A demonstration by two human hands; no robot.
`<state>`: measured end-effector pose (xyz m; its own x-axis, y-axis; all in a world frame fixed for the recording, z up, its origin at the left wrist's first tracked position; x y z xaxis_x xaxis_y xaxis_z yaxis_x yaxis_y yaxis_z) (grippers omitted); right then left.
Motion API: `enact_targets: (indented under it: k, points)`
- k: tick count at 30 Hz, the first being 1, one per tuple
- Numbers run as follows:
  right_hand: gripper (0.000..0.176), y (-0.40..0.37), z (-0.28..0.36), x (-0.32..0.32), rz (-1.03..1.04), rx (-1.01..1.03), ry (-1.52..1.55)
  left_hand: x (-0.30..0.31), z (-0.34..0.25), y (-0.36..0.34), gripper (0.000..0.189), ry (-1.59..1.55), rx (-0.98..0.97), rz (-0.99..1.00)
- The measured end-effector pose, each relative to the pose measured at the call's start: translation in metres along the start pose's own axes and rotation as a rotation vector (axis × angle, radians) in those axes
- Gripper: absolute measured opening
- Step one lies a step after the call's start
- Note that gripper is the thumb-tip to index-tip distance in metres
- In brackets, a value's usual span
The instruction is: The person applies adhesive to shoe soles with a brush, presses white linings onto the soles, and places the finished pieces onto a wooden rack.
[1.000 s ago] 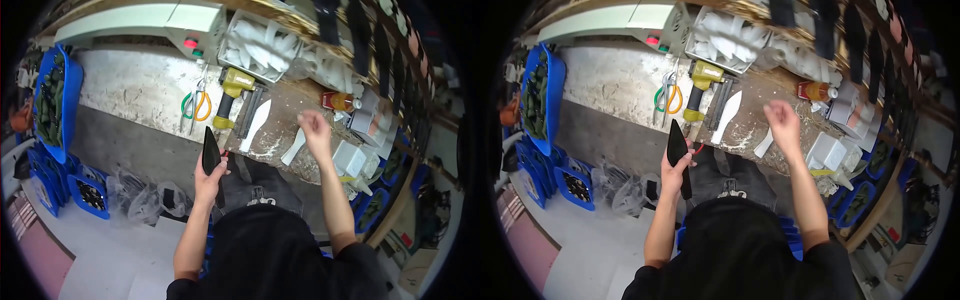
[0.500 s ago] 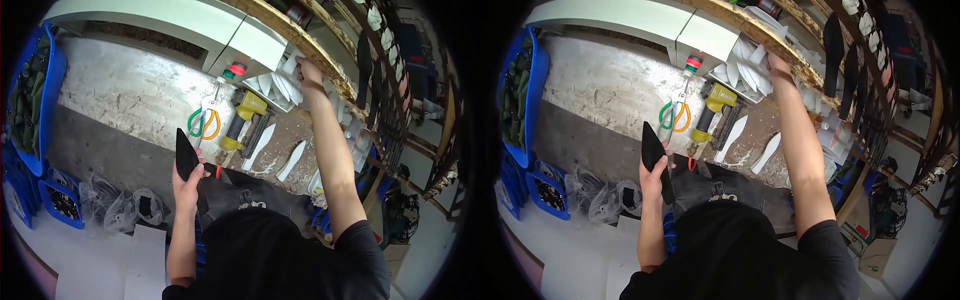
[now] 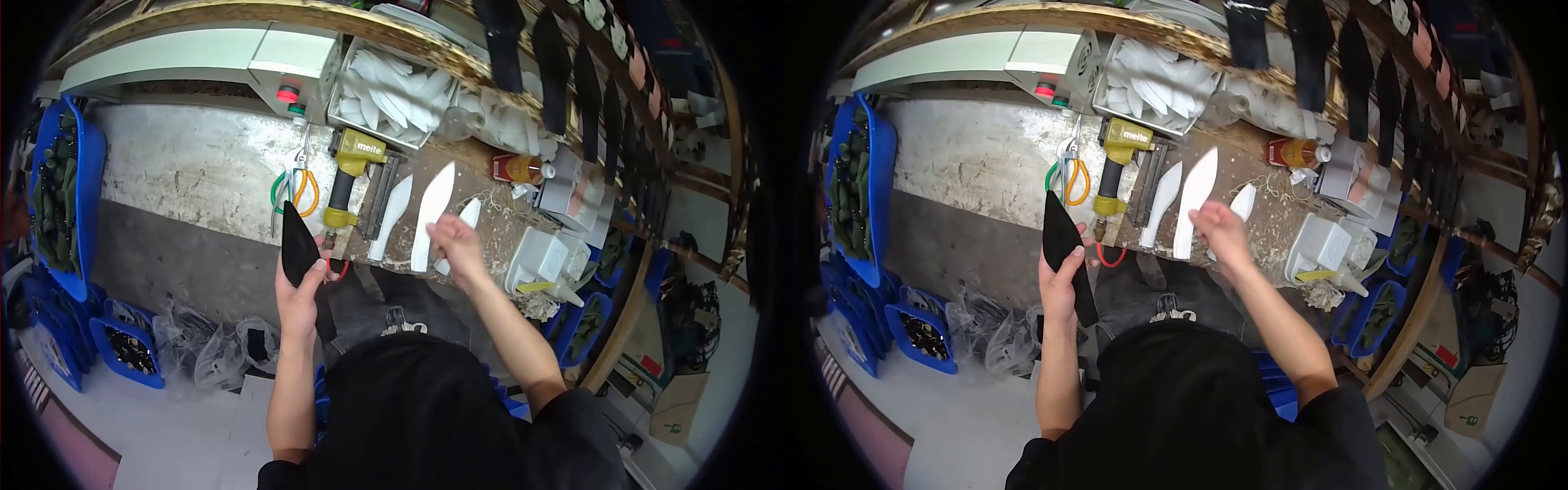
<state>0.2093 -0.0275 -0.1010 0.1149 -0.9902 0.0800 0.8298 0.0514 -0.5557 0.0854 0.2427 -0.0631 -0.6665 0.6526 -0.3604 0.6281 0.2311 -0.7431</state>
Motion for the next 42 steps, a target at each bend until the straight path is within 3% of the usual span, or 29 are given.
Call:
enact_targets:
  k: [6, 10, 14, 16, 17, 21, 22, 24, 29, 32, 34, 37, 39, 42]
  points:
    - [0.020, 0.036, -0.128, 0.008, -0.106, -0.053, 0.036, -0.012, 0.033, -0.028, 0.048, 0.064, 0.015, -0.003]
    - [0.026, 0.050, -0.153, 0.001, -0.124, 0.006, 0.067, -0.011, 0.037, -0.044, 0.047, 0.077, 0.017, -0.030]
    - [0.034, 0.036, -0.069, 0.015, -0.025, 0.089, -0.710, -0.002, 0.031, -0.044, 0.048, 0.034, 0.006, -0.046]
    - [0.048, 0.033, -0.015, 0.009, -0.026, 0.295, -0.630, 0.002, 0.029, -0.037, 0.048, 0.013, 0.009, -0.034]
    - [0.048, 0.032, 0.014, 0.000, -0.030, 0.296, -0.644, 0.006, 0.028, -0.033, 0.048, 0.007, 0.011, -0.030]
    - [0.060, 0.062, 0.114, -0.056, -0.028, 0.927, -0.807, 0.017, 0.010, -0.015, 0.049, -0.016, 0.011, -0.001]
    - [0.060, 0.080, 0.123, -0.069, -0.024, 0.933, -0.818, 0.020, 0.005, -0.010, 0.050, -0.018, 0.010, 0.010]
    - [0.054, 0.107, 0.136, -0.098, -0.029, 1.155, -1.047, 0.027, -0.005, -0.002, 0.050, -0.020, 0.011, 0.024]
    - [0.048, 0.150, 0.138, -0.124, -0.057, 0.928, -1.200, 0.045, -0.032, 0.015, 0.051, -0.052, 0.025, 0.001]
    - [0.040, 0.145, 0.144, -0.112, -0.089, 0.844, -0.979, 0.056, -0.044, 0.023, 0.052, -0.041, 0.016, 0.000]
    - [0.038, 0.122, 0.155, -0.097, -0.254, 0.726, -0.943, 0.060, -0.047, 0.024, 0.053, -0.012, 0.013, 0.012]
    - [0.035, 0.089, 0.159, -0.077, -0.274, 0.760, -0.701, 0.060, -0.051, 0.024, 0.055, 0.018, -0.003, 0.018]
    - [0.029, 0.059, 0.155, -0.072, -0.157, 0.472, -0.136, 0.054, -0.052, 0.021, 0.057, 0.046, -0.028, 0.015]
    - [0.029, 0.013, 0.150, -0.054, -0.115, 0.382, -0.035, 0.033, -0.057, 0.007, 0.061, 0.181, -0.197, 0.064]
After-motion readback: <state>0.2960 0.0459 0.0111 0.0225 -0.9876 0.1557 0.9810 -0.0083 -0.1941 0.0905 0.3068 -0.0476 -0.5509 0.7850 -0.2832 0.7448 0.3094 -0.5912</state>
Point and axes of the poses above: each hand's wrist, its own y-axis towards the middle knuckle, its own x-axis out of the back of the hand, z = x × y, the point moved 4 cm from there along y, towards the middle knuckle, and after that the axes turned 12 degrees about x, right-handed, at the moved point
